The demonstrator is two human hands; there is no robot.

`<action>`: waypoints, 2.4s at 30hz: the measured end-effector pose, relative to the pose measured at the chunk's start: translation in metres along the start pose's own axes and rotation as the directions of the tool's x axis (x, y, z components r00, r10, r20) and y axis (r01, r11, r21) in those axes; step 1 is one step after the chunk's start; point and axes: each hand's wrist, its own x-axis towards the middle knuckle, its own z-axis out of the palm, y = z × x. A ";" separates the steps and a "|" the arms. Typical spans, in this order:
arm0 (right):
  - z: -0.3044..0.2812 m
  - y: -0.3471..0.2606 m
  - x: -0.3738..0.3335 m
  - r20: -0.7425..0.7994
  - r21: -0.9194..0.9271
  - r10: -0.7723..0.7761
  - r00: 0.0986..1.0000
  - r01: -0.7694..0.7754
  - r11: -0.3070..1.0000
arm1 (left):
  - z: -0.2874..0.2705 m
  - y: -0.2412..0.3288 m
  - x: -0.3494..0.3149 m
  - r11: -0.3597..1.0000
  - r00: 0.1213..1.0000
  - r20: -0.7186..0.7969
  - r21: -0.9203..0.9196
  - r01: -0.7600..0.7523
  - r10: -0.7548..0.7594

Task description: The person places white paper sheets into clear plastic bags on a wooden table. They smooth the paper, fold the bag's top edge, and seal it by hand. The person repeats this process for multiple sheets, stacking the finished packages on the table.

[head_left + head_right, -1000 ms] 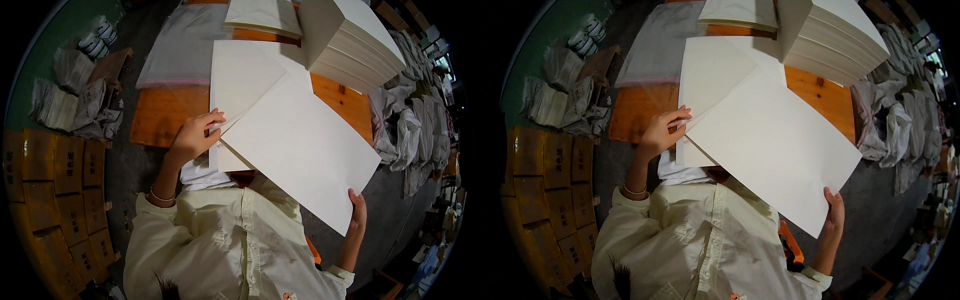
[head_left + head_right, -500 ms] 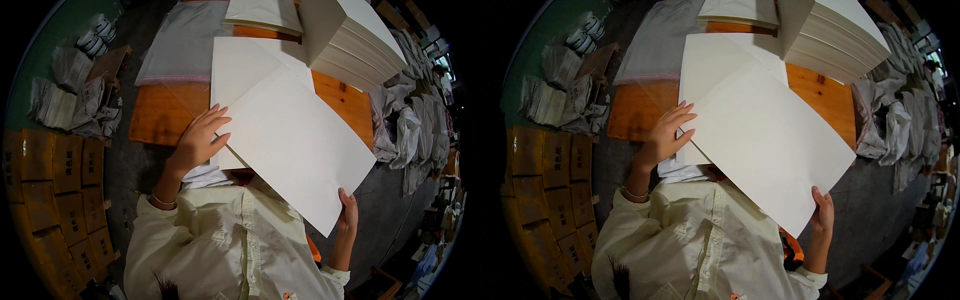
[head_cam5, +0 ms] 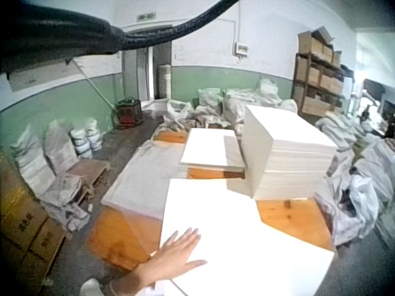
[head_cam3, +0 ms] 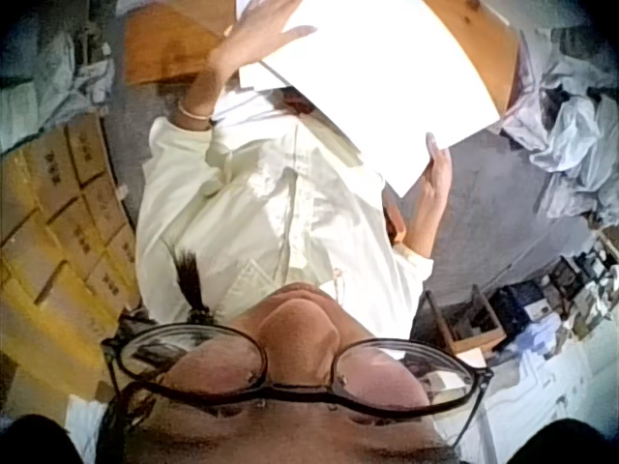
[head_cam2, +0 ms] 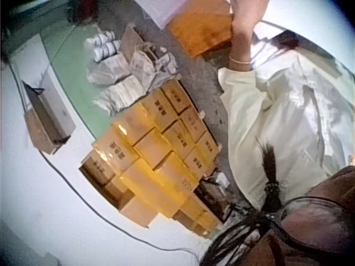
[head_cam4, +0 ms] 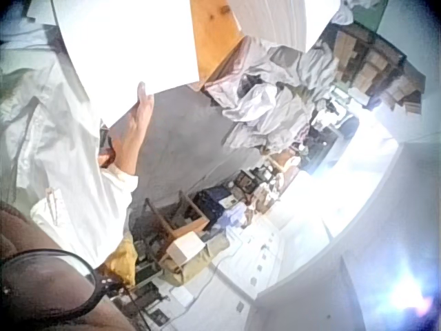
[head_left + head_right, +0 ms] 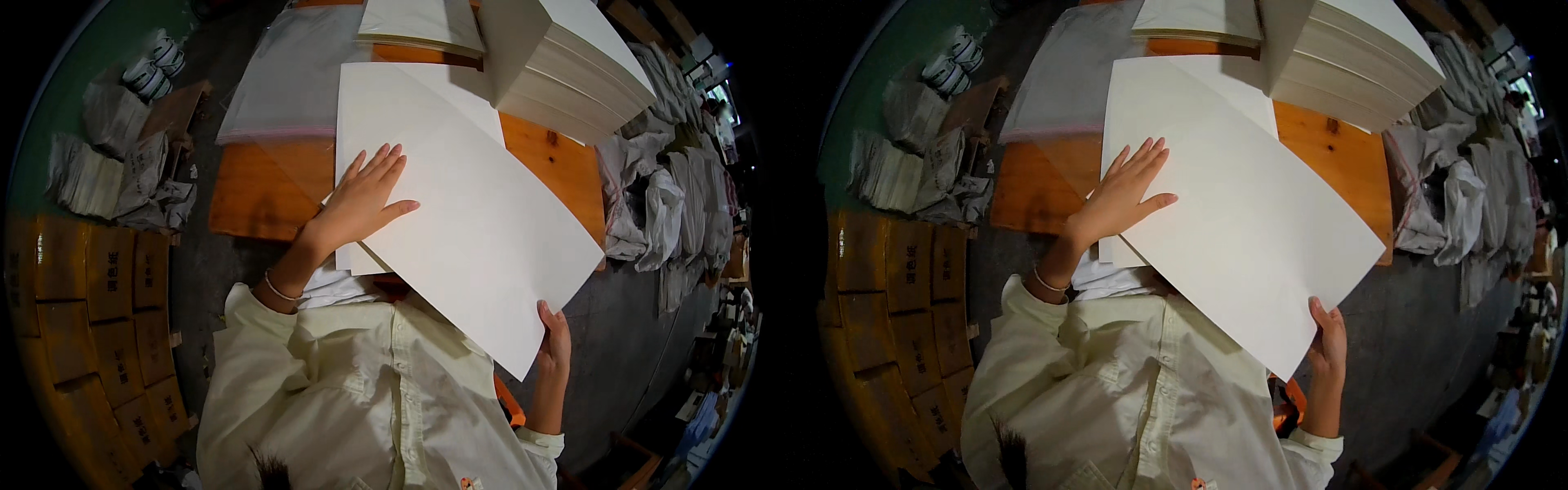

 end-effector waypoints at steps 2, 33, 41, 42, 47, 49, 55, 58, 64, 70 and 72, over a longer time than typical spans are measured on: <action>0.003 0.003 0.005 0.020 0.013 0.024 1.000 -0.025 1.000 | -0.002 -0.001 -0.002 1.000 1.000 0.017 -0.027 -0.004 0.005; 0.038 0.025 0.009 0.319 -0.069 0.103 0.942 -0.085 0.994 | 0.004 0.003 -0.011 0.999 1.000 0.004 0.041 0.022 -0.022; 0.072 0.023 0.013 0.397 0.005 0.050 0.916 -0.057 0.998 | 0.003 0.003 -0.010 0.999 1.000 0.000 0.024 0.025 -0.025; 0.073 0.022 0.015 0.400 0.004 0.056 0.915 -0.063 0.998 | 0.002 0.003 -0.010 1.000 1.000 0.007 0.014 0.028 -0.028; 0.074 0.028 0.022 0.412 0.017 0.054 0.910 -0.067 0.998 | -0.003 0.006 -0.011 1.000 0.998 0.055 -0.012 0.026 -0.025; 0.082 0.029 0.021 0.406 0.016 0.064 0.912 -0.077 0.997 | -0.003 0.012 -0.012 0.999 0.997 0.072 0.000 0.033 -0.033; 0.088 0.031 0.022 0.416 0.009 0.044 0.908 -0.053 0.999 | -0.024 0.018 -0.022 0.985 0.997 -0.011 -0.158 0.071 -0.074; 0.080 0.034 0.023 0.441 0.042 0.016 0.897 -0.038 0.998 | -0.036 0.006 -0.043 0.880 0.696 -0.634 -0.476 -0.008 -0.337; 0.077 0.038 0.016 0.480 0.128 0.040 0.877 -0.115 0.985 | -0.014 -0.011 -0.083 -0.032 0.434 -0.152 -0.921 -0.388 -0.888; 0.073 0.036 0.000 0.465 0.105 0.075 0.882 -0.139 0.985 | 0.020 -0.019 -0.085 -0.803 0.923 -0.237 -0.459 -0.381 -0.303; 0.070 0.035 -0.007 0.484 0.103 0.082 0.871 -0.150 0.983 | 0.029 -0.019 -0.082 -0.830 0.932 -0.219 -0.428 -0.359 -0.290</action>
